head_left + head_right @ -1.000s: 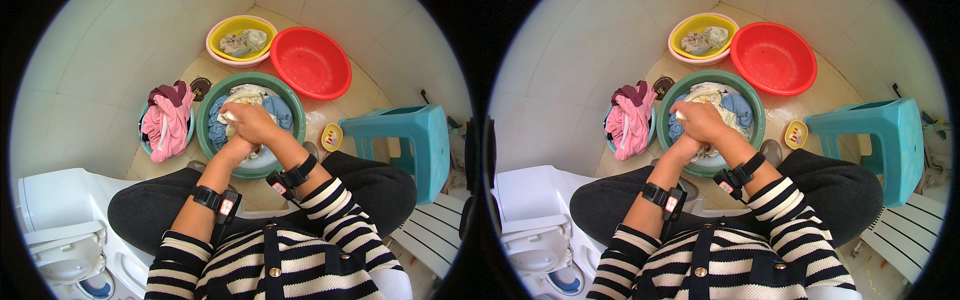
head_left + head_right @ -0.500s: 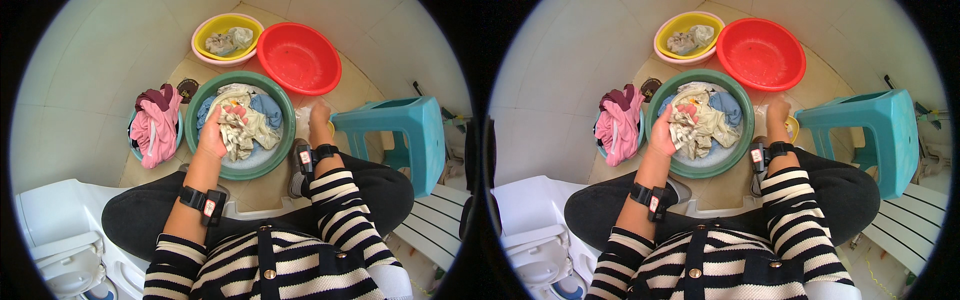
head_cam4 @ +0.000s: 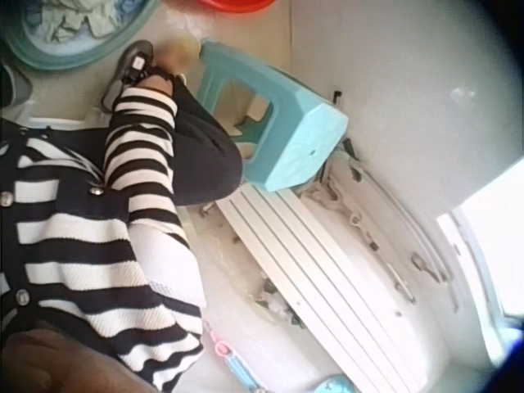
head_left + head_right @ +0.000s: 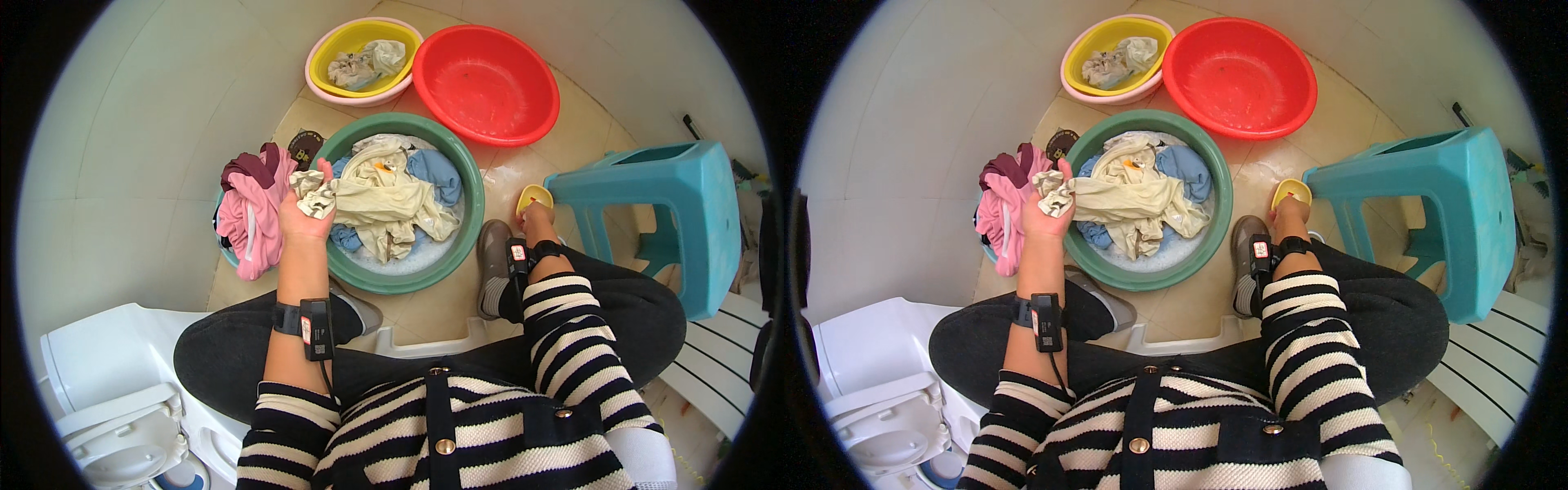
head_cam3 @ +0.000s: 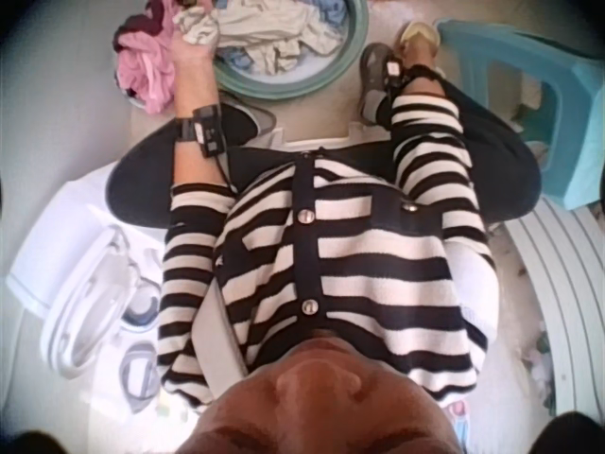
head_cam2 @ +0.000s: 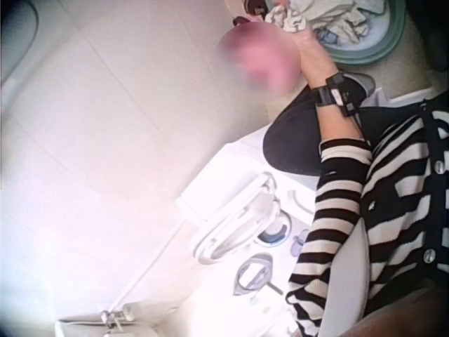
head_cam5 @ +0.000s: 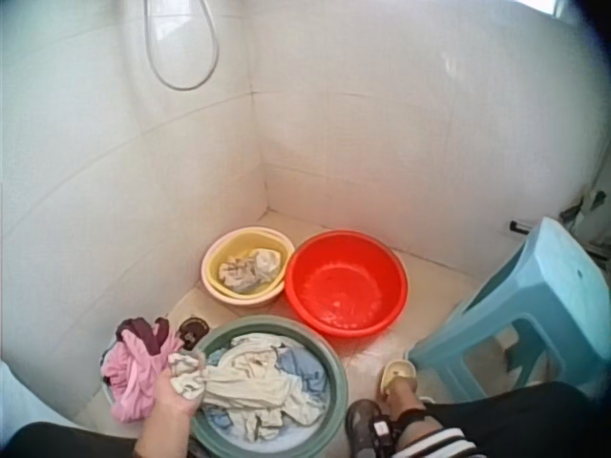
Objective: The person sits on the floor and washes clothes by hand in a green basin filled with soapy water. They scrub and rinse a light-colored garment, then transfer it to a yellow basin.
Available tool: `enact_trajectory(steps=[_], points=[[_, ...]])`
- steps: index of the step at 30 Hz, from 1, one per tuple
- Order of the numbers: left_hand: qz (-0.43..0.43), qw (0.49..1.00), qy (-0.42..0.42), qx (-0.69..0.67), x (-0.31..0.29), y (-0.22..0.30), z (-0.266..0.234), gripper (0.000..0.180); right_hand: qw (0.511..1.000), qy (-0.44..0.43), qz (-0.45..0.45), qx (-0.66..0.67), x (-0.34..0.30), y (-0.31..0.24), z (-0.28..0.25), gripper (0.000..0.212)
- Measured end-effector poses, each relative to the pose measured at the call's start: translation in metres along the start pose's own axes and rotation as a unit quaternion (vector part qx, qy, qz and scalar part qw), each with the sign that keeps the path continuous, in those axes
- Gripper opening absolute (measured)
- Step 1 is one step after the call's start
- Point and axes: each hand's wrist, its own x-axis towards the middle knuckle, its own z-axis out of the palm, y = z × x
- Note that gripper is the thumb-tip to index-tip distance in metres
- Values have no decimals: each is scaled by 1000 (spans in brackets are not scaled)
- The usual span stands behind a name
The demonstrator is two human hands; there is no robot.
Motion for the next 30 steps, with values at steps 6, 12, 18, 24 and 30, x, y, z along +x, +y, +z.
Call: enact_trajectory(steps=[6, 12, 18, 24, 30], points=[[0, 1000, 1, -6, 3, 7, 0, 31, 994, 37, -17, -99, 18, 3, 1, 34], [6, 1000, 9, 9, -3, -9, 1, 33, 933, 86, -199, -288, -19, -24, -4, 35], [-29, 999, -9, 28, -9, -32, 4, 31, 832, 64, -544, -93, -122, -85, 31, 31], [-82, 985, -82, 130, -18, -61, 5, 34, 718, -434, -544, -21, -288, -38, 62, 43], [-85, 984, -31, 154, -21, -68, 0, 57, 667, -413, -608, -122, -351, 11, 43, 35]])
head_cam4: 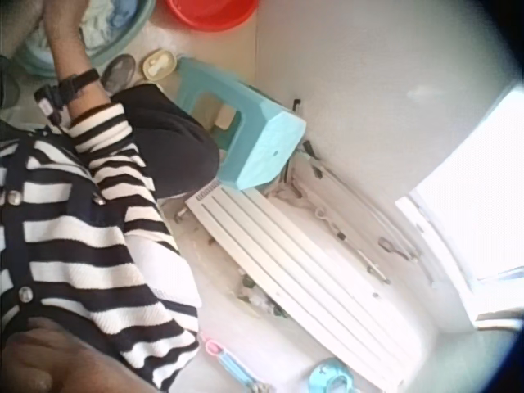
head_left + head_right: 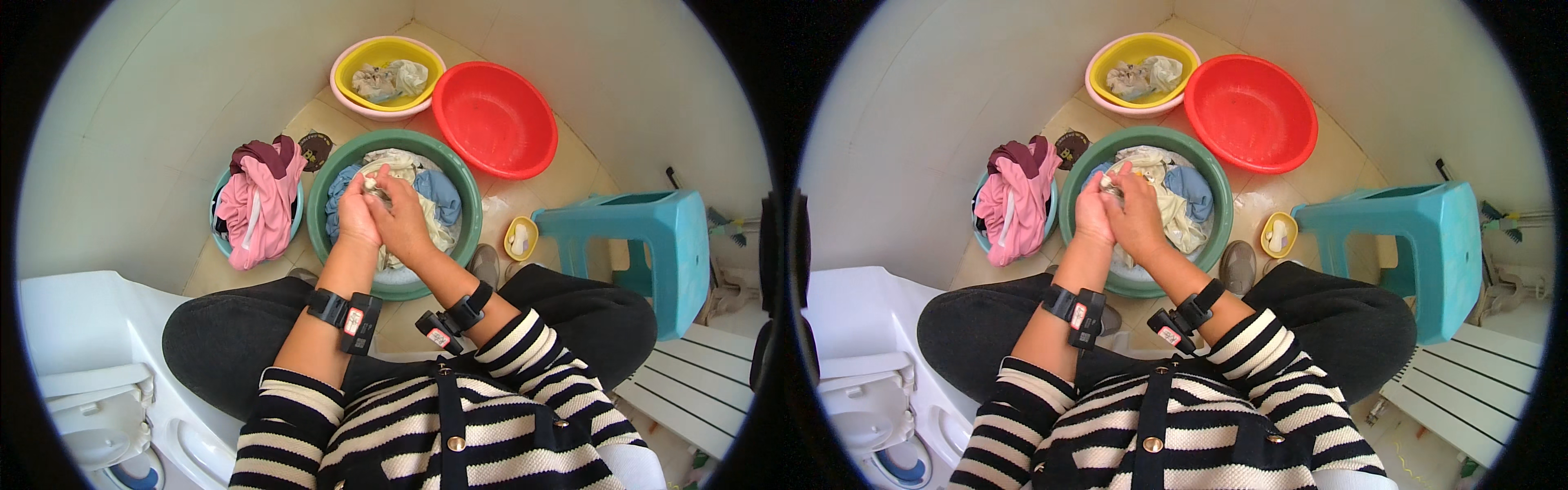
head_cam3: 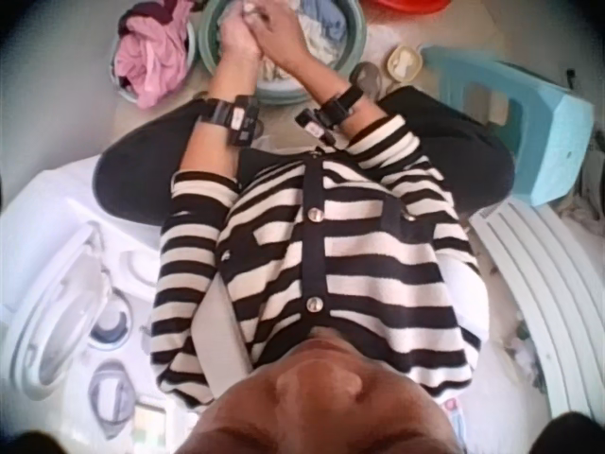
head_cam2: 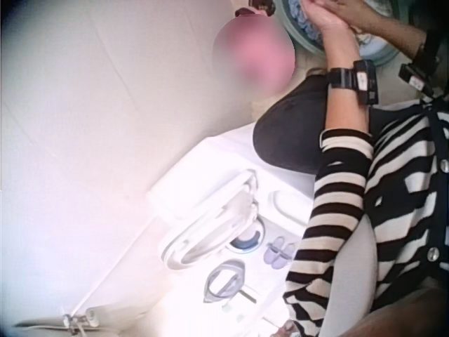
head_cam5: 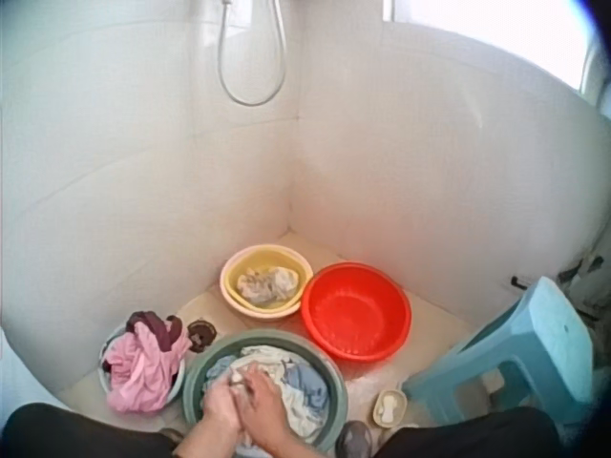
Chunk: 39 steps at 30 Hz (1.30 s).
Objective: The person sits on the floor and washes clothes by hand in a green basin filled with soapy water. They scrub and rinse a light-colored garment, then transfer it to a yellow basin.
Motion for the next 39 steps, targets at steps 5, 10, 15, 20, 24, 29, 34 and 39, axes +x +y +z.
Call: enact_trajectory(steps=[5, 10, 15, 20, 24, 29, 34, 39], points=[[-43, 996, -60, -54, 6, -1, 1, 65, 1000, 14, 3, -1, 3, -9, -15, 20], [-77, 979, -138, -127, 10, 9, -6, 58, 995, -51, -64, -52, -24, -46, -20, 14], [5, 993, -101, -55, 9, -10, -7, 43, 979, -53, -42, -194, -22, -46, -11, 20], [-105, 993, -45, -3, 1, -35, -9, 31, 947, 19, 123, -295, 41, 8, -18, 27], [-79, 994, -76, -18, -2, -43, -8, 31, 978, 60, 119, -159, 61, 31, -10, 22], [-54, 997, -48, -36, -2, -11, -18, 32, 986, -29, -108, -126, 25, -4, 12, 20], [16, 999, -41, 16, -6, -11, -17, 34, 989, -25, -52, -138, 1, -4, 18, 18], [-63, 998, -18, 4, 0, -41, -10, 30, 983, 62, 168, 31, 50, 47, -3, 26]])
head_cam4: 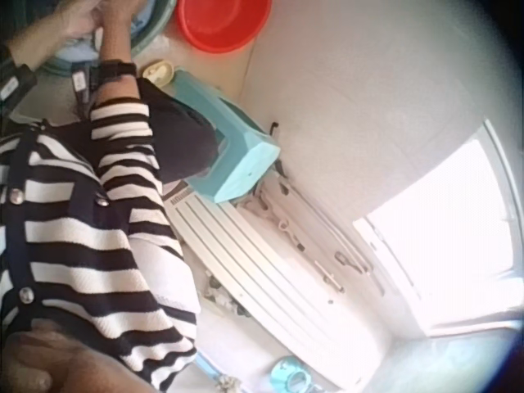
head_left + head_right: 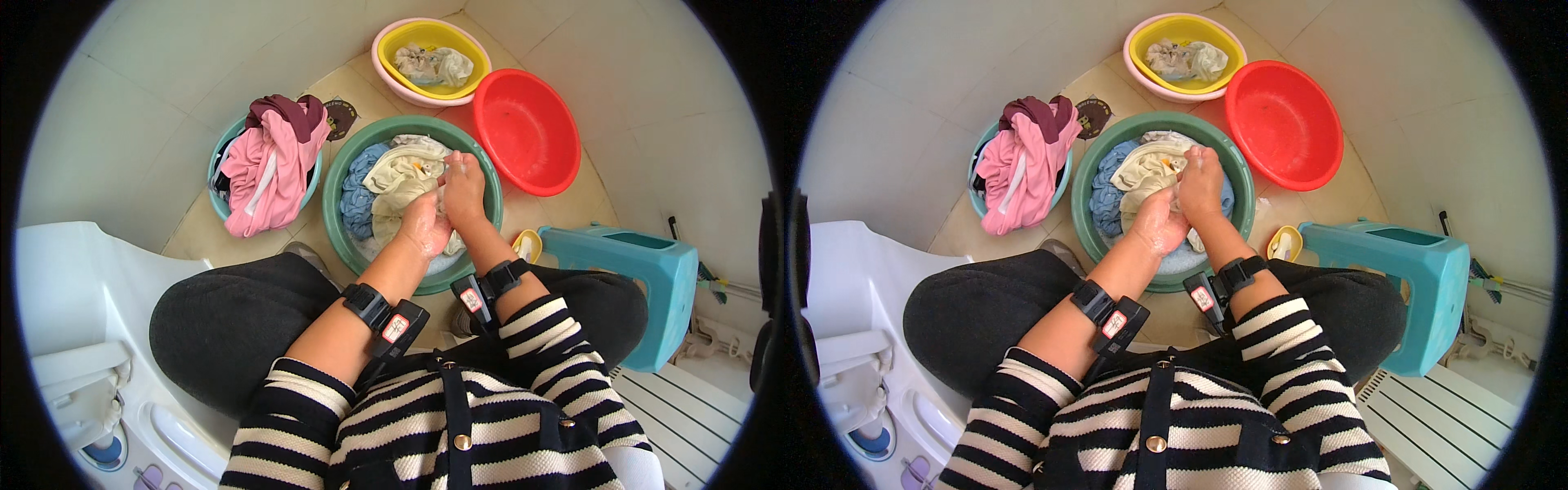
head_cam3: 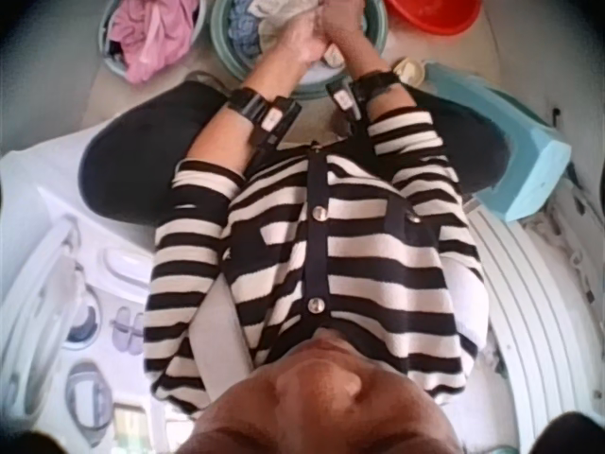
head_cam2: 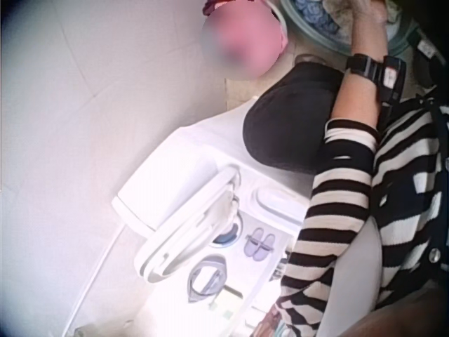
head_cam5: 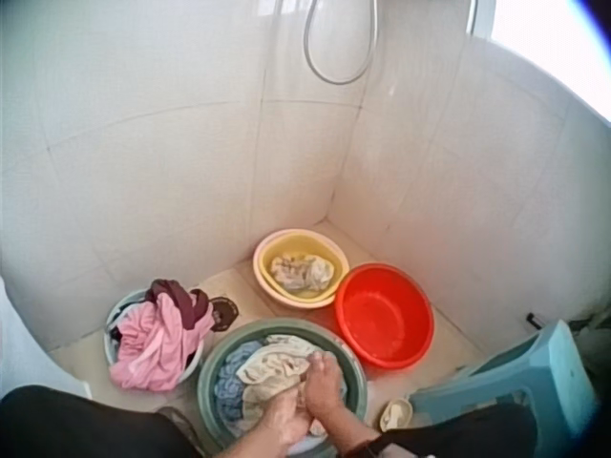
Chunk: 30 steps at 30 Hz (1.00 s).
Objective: The person sits on the floor and washes clothes by hand in a green basin filled with soapy water. They scrub and rinse a light-colored garment, then transfer it to a yellow basin.
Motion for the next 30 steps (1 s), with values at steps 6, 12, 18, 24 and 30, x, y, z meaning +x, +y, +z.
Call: enact_trajectory(steps=[6, 12, 18, 24, 30], points=[[-22, 994, -102, -15, 20, 14, -31, 31, 988, -9, -106, -117, -27, -9, 14, 30], [39, 999, -19, -33, 15, 11, -41, 44, 976, -14, -172, -135, -65, -22, 24, 29], [-2, 999, -33, -24, 3, -9, -18, 24, 995, 27, 91, 16, 1, -2, -5, 40], [-55, 997, -57, 18, 11, 23, -34, 28, 991, -38, -114, -62, -43, -11, 16, 40], [-16, 990, -137, -21, 9, 17, -34, 37, 958, 14, -210, -195, -60, -17, 24, 27]])
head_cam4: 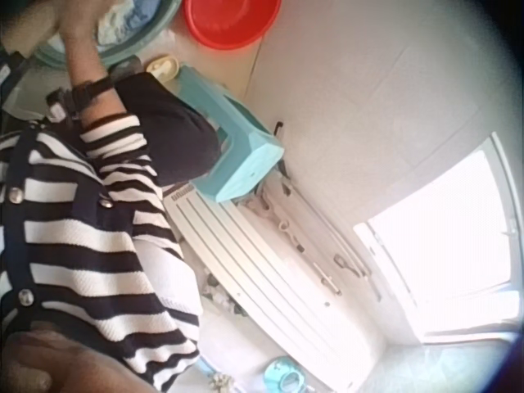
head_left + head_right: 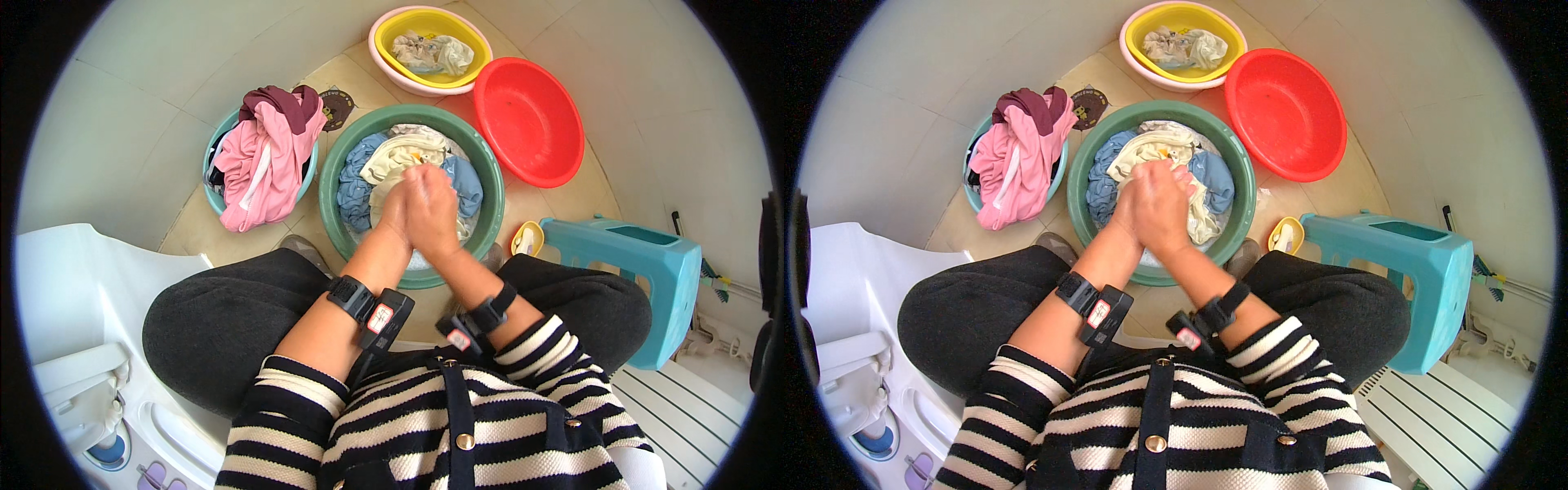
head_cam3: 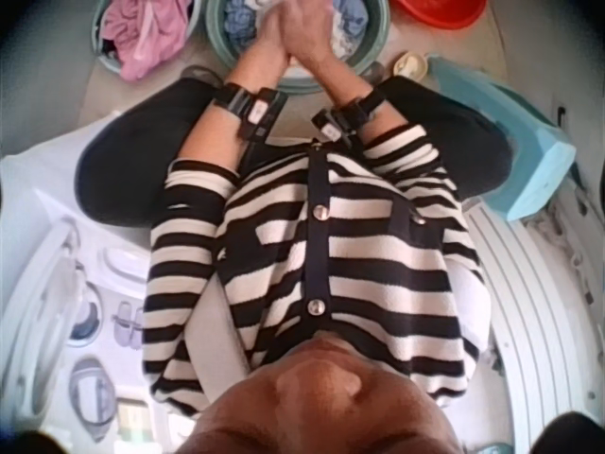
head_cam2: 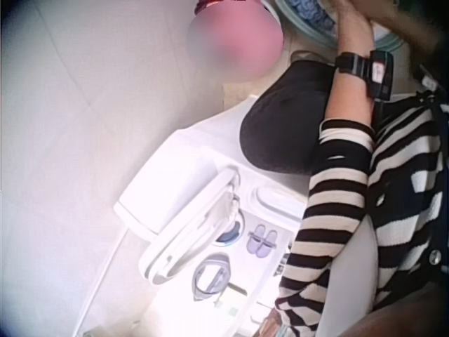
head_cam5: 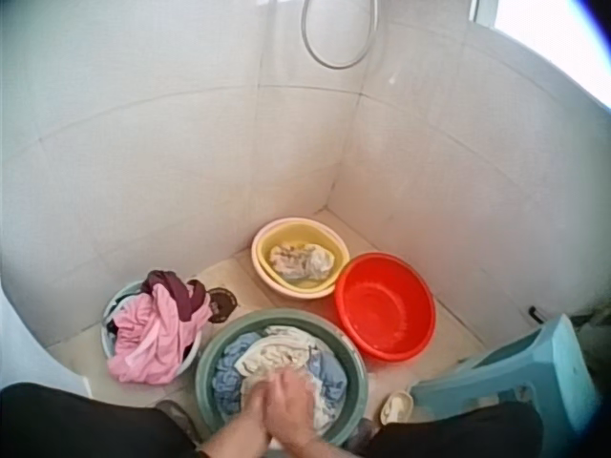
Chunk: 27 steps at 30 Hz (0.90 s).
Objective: The person sits on the floor and washes clothes by hand in a green basin filled with soapy water. They scrub and rinse a light-colored garment, then transfer it to a yellow basin.
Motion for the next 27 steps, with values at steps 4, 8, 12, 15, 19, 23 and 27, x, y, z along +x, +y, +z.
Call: enact_trajectory(steps=[4, 8, 12, 15, 19, 23, 27], points=[[-5, 997, 81, 1, -5, -22, 22, 29, 930, 32, 271, 247, 44, 47, -17, 17], [10, 996, 83, -8, -1, -13, 25, 29, 944, 38, 223, 240, 38, 37, -8, 19], [-40, 997, -54, 31, 4, 11, 1, 25, 983, -6, 92, 158, 5, 3, -6, 24], [44, 992, -76, 95, 5, 4, -6, 29, 990, -11, 77, 118, 3, 4, -9, 27], [-26, 994, 106, 23, -2, -18, 9, 28, 977, 6, 145, 157, 28, 39, -13, 31], [-3, 1000, 27, -7, -7, -15, 31, 33, 926, 92, 283, 232, 60, 72, -22, 29], [22, 997, 61, -39, -1, 8, 34, 38, 911, 33, 273, 309, 52, 65, -18, 18]])
